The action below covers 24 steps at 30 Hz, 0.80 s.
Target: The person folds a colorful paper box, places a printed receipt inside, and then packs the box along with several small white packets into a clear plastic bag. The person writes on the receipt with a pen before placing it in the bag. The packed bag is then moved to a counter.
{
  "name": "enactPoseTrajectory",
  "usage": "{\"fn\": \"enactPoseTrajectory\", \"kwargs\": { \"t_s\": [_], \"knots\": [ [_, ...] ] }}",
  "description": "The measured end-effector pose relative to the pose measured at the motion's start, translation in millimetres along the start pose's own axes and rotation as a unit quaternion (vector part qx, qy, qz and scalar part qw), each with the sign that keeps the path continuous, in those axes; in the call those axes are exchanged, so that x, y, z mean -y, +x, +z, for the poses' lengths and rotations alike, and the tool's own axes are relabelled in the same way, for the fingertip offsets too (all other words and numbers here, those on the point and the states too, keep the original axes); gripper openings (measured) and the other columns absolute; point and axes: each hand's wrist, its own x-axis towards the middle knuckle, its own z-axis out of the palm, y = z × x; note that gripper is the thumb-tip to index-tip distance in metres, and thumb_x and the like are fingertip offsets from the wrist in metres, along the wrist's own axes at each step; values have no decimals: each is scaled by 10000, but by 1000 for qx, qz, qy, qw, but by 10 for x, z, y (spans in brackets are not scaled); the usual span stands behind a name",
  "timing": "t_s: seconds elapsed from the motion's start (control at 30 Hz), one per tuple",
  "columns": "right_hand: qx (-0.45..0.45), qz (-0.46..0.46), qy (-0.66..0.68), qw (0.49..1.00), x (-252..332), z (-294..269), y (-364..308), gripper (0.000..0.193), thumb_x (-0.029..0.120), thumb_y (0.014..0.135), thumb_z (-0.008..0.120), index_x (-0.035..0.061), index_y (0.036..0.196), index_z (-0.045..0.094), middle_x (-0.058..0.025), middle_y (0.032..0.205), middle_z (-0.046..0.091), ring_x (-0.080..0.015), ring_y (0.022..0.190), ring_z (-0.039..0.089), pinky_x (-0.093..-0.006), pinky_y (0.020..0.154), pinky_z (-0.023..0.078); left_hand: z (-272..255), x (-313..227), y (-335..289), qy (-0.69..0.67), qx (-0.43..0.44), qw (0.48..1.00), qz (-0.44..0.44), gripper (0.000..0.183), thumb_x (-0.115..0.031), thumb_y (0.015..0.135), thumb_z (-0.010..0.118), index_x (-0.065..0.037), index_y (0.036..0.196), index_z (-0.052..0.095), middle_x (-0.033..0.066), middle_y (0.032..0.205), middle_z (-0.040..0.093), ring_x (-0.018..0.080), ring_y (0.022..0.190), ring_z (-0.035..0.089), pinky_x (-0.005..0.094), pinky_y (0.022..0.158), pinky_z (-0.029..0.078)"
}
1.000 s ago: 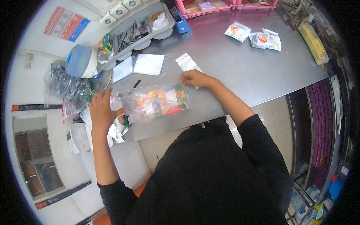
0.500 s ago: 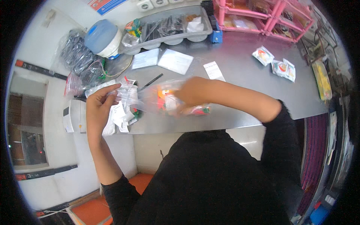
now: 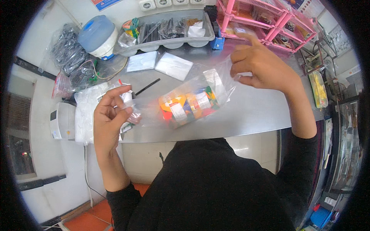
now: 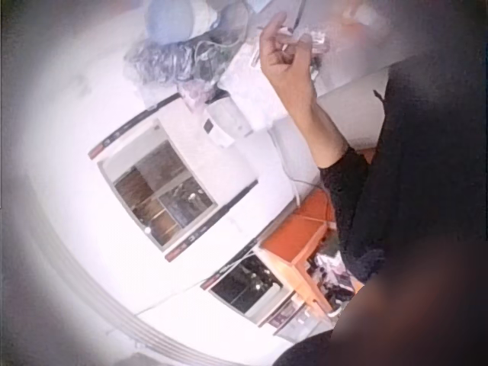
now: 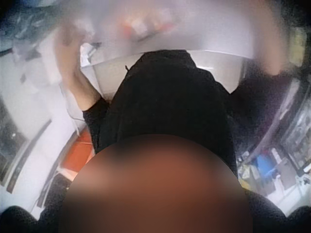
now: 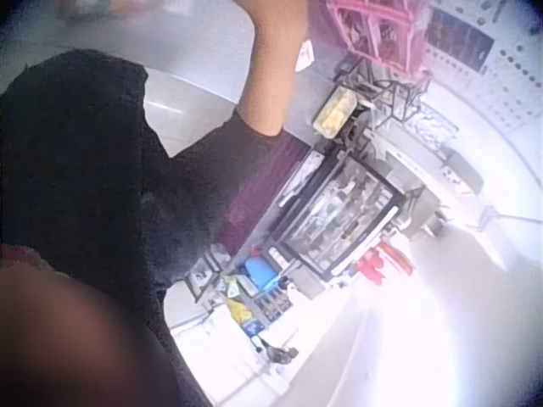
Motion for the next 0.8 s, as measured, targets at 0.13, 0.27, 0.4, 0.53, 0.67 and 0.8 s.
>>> {"fn": "enactPoseTrajectory", "kwargs": {
  "t_s": [0.13,0.27,0.4,0.53,0.67,0.8],
  "knots": [
    [-27,-96,266,959,-57,-58,-22,111,69,691,627,68,802,636,-83,802,590,-263,889,558,-395,897,399,239,-58,-92,-41,-90,995,6,441,54,751,586,14,1181,498,-21,735,468,51,614,527,215,587,507],
    [-94,-130,188,969,130,365,325,233,129,724,634,39,938,612,-109,916,607,-281,938,570,-364,814,453,486,-155,-139,-62,-80,995,2,478,43,770,569,19,1231,447,48,855,582,99,677,596,237,630,535],
    [129,-8,497,858,385,1502,825,346,237,716,672,49,996,594,-115,940,616,-270,901,589,-346,774,462,641,-174,-207,-66,-76,994,31,528,52,770,557,16,1275,405,100,951,609,127,715,620,240,635,536],
    [306,4,-12,952,509,2261,1062,545,239,590,763,-13,1025,550,-144,919,590,-272,895,583,-345,766,455,686,-160,-282,-89,-107,990,31,544,-26,782,598,34,1279,385,136,1004,597,163,696,621,253,616,520],
    [219,16,-23,975,502,2467,963,646,218,572,765,-67,1080,487,-179,973,560,-297,871,583,-371,728,468,675,-139,-312,-137,-104,984,41,526,-46,778,605,40,1256,404,163,1031,586,193,725,636,281,651,540],
    [172,51,-25,983,533,2407,998,575,232,606,753,-41,1057,521,-192,925,586,-309,839,602,-397,695,480,595,-133,-316,-153,-72,984,63,480,37,793,553,30,1250,407,162,1070,565,207,828,637,319,705,554]
  ]
}}
